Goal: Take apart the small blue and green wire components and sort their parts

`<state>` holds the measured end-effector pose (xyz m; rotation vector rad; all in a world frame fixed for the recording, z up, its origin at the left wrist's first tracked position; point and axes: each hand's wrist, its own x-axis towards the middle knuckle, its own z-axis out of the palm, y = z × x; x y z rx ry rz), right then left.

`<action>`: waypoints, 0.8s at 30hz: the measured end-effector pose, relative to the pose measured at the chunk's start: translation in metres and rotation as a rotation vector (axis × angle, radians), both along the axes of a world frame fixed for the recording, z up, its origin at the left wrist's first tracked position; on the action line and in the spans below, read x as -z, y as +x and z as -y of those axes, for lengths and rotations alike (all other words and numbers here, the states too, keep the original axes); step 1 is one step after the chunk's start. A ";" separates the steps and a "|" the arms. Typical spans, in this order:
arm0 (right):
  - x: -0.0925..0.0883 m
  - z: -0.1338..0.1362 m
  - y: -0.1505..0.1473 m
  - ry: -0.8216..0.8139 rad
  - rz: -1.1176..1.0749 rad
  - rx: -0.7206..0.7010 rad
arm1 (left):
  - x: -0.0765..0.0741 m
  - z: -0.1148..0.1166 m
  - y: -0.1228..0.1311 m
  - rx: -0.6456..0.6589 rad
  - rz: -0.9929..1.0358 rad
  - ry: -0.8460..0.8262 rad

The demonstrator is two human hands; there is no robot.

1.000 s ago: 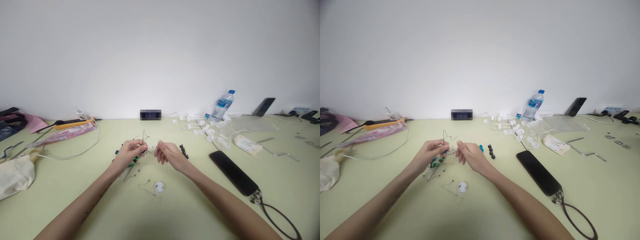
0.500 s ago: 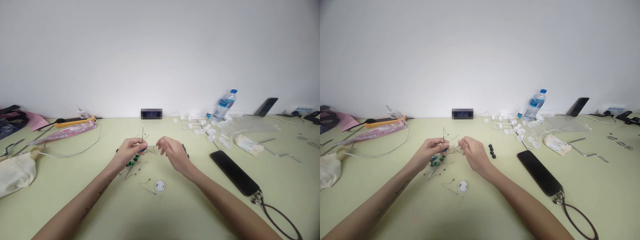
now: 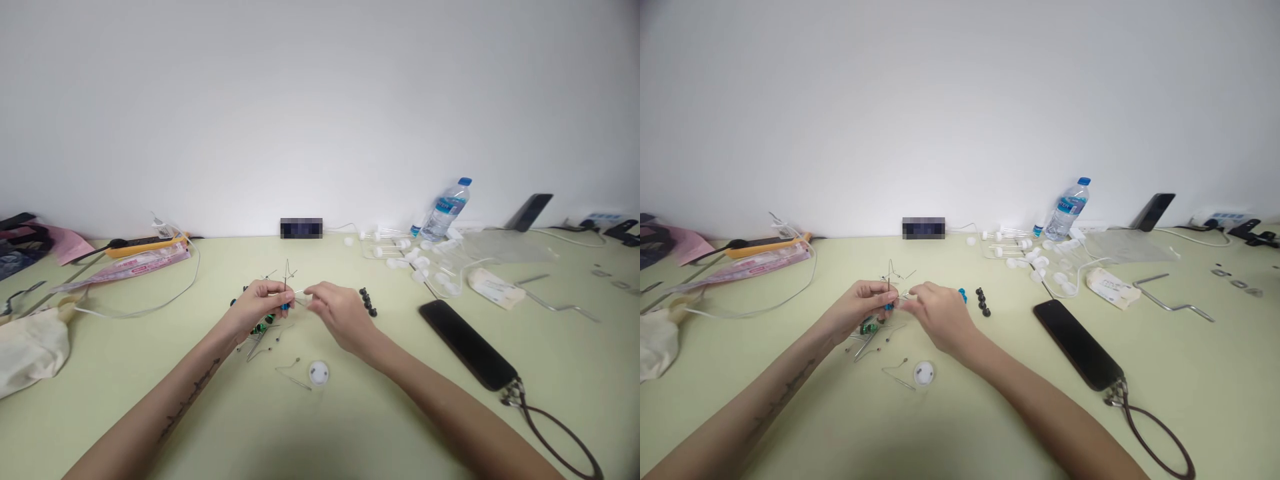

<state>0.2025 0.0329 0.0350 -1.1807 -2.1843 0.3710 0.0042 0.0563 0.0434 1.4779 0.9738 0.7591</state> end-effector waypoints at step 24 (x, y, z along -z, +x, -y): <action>0.008 -0.009 -0.001 -1.192 -0.856 -0.259 | 0.008 -0.003 0.002 -0.112 -0.147 0.256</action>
